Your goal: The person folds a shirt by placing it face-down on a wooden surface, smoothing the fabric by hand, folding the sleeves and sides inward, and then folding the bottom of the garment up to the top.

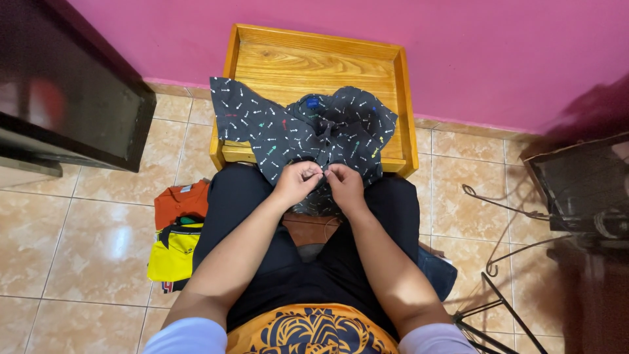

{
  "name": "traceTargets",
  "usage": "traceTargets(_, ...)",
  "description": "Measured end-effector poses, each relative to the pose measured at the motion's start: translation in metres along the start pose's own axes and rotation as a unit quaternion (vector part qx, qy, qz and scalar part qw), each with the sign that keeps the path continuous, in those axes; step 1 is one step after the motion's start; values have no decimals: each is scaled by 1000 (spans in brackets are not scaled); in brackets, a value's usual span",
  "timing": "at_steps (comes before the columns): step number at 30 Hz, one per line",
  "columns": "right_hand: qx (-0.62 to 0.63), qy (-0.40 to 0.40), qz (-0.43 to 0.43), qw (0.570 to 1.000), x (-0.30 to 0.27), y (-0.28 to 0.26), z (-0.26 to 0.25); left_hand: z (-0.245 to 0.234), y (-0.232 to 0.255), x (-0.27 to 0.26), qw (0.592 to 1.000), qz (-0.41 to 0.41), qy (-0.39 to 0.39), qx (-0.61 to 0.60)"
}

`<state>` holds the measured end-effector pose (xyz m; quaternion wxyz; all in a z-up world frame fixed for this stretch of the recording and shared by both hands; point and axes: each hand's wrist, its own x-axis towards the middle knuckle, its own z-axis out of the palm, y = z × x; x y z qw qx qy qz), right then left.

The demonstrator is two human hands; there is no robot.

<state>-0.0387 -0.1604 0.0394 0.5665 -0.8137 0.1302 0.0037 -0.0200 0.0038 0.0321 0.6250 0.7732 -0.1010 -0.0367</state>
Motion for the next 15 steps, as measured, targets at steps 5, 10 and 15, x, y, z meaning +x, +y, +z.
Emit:
traceTargets(5, -17, -4, -8, 1000, -5, -12, -1, -3, 2, 2, 1000, -18, 12, -13)
traceTargets(10, -15, -7, -7, 1000, -8, -16, 0, -3, 7, 3, 998, -33, 38, 46)
traceTargets(15, 7, -22, -20, 1000, -10, -26, -7, -3, 4, 3, 998, -34, 37, 47)
